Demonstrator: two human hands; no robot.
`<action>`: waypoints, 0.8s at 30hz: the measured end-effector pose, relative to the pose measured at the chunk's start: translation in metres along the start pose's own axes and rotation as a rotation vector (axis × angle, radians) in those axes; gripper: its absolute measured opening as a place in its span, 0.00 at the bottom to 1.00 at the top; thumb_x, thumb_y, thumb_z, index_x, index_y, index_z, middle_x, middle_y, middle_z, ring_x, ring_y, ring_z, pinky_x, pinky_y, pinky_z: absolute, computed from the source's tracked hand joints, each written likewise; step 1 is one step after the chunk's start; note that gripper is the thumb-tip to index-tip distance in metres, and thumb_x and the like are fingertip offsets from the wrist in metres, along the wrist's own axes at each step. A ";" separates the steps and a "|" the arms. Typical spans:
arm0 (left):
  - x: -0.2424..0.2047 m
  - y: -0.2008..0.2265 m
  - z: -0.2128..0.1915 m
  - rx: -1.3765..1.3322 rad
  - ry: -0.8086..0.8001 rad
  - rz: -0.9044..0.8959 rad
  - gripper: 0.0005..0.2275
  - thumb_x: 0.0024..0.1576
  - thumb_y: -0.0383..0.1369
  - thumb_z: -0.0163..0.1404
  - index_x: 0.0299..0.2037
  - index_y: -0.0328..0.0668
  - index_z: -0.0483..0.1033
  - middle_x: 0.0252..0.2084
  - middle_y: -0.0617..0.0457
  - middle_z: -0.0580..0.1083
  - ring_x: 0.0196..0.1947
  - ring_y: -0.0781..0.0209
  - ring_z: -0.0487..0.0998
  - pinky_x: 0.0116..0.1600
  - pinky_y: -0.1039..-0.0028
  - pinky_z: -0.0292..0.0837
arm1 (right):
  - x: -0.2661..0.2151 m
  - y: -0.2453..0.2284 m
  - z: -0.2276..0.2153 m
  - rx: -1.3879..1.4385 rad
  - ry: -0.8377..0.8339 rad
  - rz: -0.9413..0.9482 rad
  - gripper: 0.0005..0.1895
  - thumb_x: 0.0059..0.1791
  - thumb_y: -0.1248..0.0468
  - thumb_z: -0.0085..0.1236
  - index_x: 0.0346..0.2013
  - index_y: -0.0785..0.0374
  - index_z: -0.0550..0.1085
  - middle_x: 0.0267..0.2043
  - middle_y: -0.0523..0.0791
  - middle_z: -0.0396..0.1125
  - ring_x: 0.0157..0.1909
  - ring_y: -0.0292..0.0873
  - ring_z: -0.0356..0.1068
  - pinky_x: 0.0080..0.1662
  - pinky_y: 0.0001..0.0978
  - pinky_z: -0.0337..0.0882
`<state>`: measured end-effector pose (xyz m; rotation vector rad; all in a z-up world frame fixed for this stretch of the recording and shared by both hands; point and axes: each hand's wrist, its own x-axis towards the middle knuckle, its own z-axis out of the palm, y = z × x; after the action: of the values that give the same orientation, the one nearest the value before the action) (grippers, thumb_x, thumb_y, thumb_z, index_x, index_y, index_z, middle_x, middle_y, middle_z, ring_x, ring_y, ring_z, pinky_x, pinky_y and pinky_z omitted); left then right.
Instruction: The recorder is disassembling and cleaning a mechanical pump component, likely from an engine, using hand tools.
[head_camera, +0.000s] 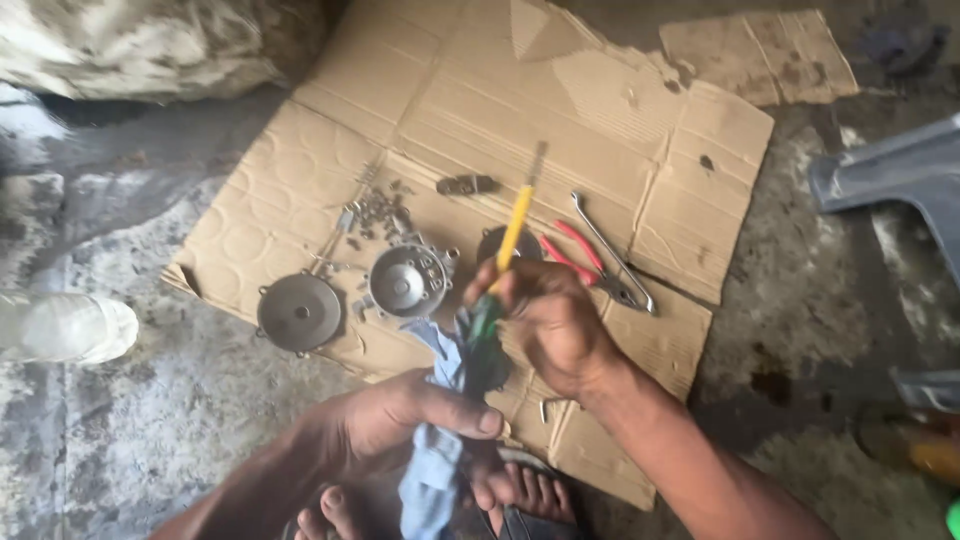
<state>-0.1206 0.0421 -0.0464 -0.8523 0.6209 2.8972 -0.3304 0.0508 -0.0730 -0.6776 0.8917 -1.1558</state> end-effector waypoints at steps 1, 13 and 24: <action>0.003 0.001 0.001 0.003 -0.097 0.139 0.11 0.54 0.32 0.58 0.46 0.43 0.78 0.33 0.36 0.81 0.31 0.46 0.85 0.41 0.60 0.83 | 0.004 -0.005 -0.002 0.075 0.125 0.018 0.06 0.49 0.65 0.60 0.36 0.64 0.81 0.37 0.46 0.75 0.42 0.39 0.75 0.51 0.36 0.75; 0.030 -0.014 0.009 1.321 0.848 0.320 0.12 0.54 0.36 0.56 0.27 0.31 0.78 0.21 0.36 0.77 0.22 0.40 0.81 0.33 0.56 0.79 | -0.019 -0.008 0.005 -0.477 0.349 -0.217 0.06 0.48 0.71 0.62 0.39 0.64 0.81 0.35 0.44 0.79 0.37 0.38 0.77 0.43 0.31 0.81; -0.024 -0.056 -0.065 1.168 0.696 0.131 0.19 0.56 0.34 0.53 0.58 0.46 0.66 0.36 0.43 0.80 0.34 0.48 0.84 0.40 0.60 0.80 | -0.073 0.004 -0.149 -1.431 0.305 0.628 0.13 0.46 0.54 0.70 0.39 0.59 0.84 0.33 0.43 0.82 0.37 0.39 0.81 0.46 0.34 0.77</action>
<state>-0.0581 0.0691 -0.1041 -1.4880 2.0985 1.6231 -0.4690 0.1210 -0.1326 -1.2103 2.0215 0.1232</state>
